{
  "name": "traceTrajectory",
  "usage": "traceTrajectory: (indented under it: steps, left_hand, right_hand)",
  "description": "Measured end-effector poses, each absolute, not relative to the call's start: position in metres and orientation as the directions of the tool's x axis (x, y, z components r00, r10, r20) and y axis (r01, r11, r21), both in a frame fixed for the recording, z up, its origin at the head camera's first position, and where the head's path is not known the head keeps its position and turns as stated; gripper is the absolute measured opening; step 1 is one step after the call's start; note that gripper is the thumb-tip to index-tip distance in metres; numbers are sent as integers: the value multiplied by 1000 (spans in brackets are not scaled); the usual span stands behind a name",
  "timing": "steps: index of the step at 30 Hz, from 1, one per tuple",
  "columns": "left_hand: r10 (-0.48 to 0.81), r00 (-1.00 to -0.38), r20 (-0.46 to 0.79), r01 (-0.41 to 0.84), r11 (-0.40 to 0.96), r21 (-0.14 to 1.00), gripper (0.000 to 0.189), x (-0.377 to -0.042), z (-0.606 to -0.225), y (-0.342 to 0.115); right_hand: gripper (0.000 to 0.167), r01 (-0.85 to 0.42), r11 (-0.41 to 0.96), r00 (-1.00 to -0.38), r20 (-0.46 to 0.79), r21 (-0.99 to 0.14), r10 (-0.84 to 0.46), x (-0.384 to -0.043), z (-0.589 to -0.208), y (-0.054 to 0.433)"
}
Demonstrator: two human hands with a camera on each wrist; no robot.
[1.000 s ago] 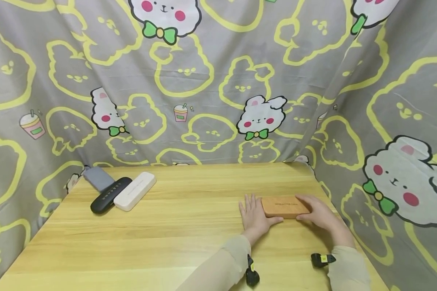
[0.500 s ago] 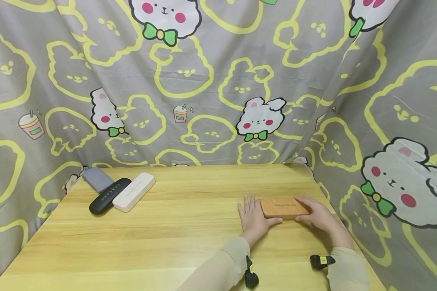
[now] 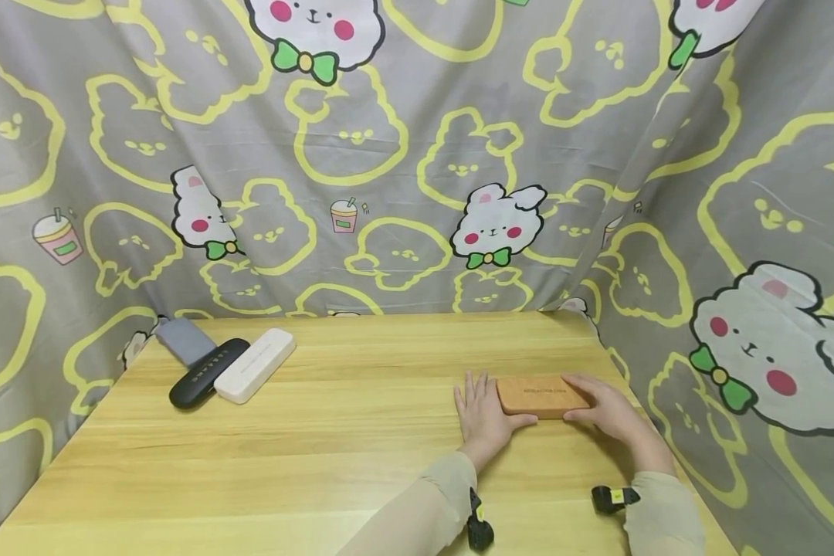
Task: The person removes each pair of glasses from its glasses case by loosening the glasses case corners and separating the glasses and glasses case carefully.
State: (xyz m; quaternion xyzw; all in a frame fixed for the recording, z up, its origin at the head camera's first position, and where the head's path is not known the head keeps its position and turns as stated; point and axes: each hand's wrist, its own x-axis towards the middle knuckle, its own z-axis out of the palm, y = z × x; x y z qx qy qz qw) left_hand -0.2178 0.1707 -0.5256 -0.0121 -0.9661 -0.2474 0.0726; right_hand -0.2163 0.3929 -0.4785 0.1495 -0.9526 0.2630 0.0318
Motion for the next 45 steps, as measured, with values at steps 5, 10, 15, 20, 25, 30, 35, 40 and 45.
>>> traceTrajectory:
  steps: [5, 10, 15, 20, 25, 30, 35, 40, 45]
  left_hand:
    - [-22, -988, 152, 54, 879, 474, 98, -218, -525, 171]
    - [-24, -988, 153, 54, 875, 482, 98, -217, -525, 172]
    - [-30, -986, 167, 55, 876, 479, 97, -218, -526, 172]
    - [-28, -986, 164, 56, 875, 481, 96, -218, -526, 172]
    - [-26, -987, 157, 55, 870, 490, 96, -218, -527, 173]
    - [-28, -988, 154, 52, 870, 490, 97, -219, -526, 172]
    - [-20, -987, 159, 60, 873, 483, 99, -219, -527, 171]
    - [-20, -987, 159, 60, 875, 481, 101, -220, -527, 171]
    - [-21, -989, 146, 53, 872, 487, 103, -219, -526, 171]
  right_hand:
    - [73, -309, 804, -950, 131, -507, -282, -217, -478, 395]
    - [73, -288, 786, -954, 97, -547, -282, -219, -477, 399]
    - [74, -240, 752, -960, 33, -615, -280, -222, -472, 401]
    - [73, -226, 745, -954, -12, -627, -299, -225, -466, 403]
    - [73, -177, 770, -948, -102, -614, -300, -231, -461, 407]
    - [71, -136, 773, -934, -179, -620, -308, -242, -456, 410]
    - [66, -135, 750, -928, -182, -648, -325, -248, -454, 415]
    - [57, -154, 749, -936, -147, -645, -319, -252, -458, 421]
    - [50, -168, 750, -945, -113, -640, -308, -254, -463, 425]
